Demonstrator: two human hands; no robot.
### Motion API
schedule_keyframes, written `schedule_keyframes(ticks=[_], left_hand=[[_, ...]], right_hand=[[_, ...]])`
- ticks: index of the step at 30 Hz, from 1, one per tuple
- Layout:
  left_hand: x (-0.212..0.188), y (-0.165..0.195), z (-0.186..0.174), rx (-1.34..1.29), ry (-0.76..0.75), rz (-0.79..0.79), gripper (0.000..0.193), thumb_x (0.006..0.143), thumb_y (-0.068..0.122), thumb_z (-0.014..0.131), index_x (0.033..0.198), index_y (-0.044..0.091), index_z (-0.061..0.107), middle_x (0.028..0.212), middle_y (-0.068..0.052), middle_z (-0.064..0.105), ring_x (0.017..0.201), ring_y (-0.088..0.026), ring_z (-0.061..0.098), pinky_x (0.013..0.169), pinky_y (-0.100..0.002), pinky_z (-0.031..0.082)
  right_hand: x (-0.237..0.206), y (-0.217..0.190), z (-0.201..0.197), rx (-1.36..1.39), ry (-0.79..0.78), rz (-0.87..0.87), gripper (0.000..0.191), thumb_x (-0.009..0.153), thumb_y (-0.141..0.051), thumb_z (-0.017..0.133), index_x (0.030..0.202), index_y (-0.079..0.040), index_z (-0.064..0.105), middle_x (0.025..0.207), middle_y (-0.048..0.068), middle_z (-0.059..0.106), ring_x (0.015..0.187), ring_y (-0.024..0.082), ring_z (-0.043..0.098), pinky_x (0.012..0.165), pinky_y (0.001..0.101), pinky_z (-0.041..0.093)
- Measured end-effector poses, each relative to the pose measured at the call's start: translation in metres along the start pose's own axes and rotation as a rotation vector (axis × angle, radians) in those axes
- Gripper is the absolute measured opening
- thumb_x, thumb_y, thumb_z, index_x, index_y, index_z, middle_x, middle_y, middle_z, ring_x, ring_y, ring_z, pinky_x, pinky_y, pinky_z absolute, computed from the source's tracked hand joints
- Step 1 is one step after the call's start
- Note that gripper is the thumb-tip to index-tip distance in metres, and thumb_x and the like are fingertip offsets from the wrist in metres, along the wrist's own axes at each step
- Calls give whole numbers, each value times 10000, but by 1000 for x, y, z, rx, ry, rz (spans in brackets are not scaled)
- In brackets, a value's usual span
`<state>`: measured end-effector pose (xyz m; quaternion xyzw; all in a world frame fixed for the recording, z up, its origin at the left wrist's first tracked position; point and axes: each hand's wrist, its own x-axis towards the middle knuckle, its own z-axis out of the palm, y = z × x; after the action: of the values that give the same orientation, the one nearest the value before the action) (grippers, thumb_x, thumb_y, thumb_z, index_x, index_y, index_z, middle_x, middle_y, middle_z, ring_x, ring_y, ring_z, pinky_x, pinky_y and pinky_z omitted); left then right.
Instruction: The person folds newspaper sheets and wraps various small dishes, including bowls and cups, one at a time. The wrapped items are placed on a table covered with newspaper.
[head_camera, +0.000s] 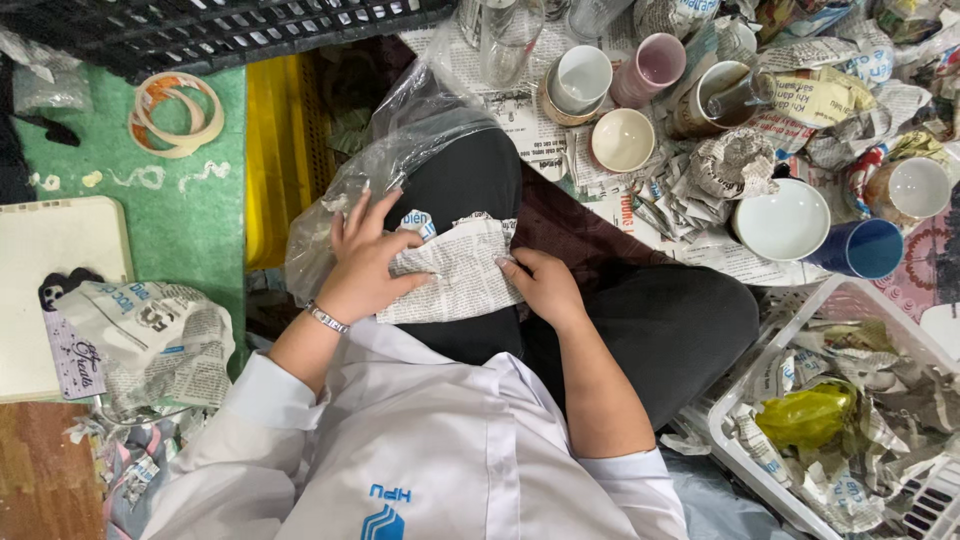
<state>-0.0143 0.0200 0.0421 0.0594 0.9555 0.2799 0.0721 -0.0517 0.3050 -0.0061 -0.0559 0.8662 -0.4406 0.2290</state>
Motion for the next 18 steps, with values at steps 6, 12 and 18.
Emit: schedule_keyframes(ticks=[6, 12, 18], left_hand=[[3, 4, -1, 12, -170, 118, 644, 689, 509, 857, 1292, 348, 695, 1700, -168, 55, 1551, -459, -40, 1146, -713, -52], [9, 15, 5, 27, -187, 114, 695, 755, 483, 817, 1413, 389, 614, 1711, -164, 14, 1564, -447, -18, 1171, -705, -4], [2, 24, 1, 119, 161, 152, 573, 926, 398, 747, 1459, 232, 619, 1680, -212, 221, 1552, -466, 159, 1206, -688, 110]], right_hand=[[-3, 6, -2, 58, 85, 14, 460, 911, -364, 750, 1115, 32, 635, 910, 190, 736, 811, 259, 711, 727, 364, 553], [1, 31, 4, 343, 8, -148, 353, 978, -314, 730, 1057, 23, 661, 888, 46, 673, 803, 106, 595, 694, 307, 491], [5, 48, 18, 331, 56, 62, 384, 1017, -323, 681, 846, 18, 714, 656, -8, 571, 631, 54, 468, 557, 273, 415]])
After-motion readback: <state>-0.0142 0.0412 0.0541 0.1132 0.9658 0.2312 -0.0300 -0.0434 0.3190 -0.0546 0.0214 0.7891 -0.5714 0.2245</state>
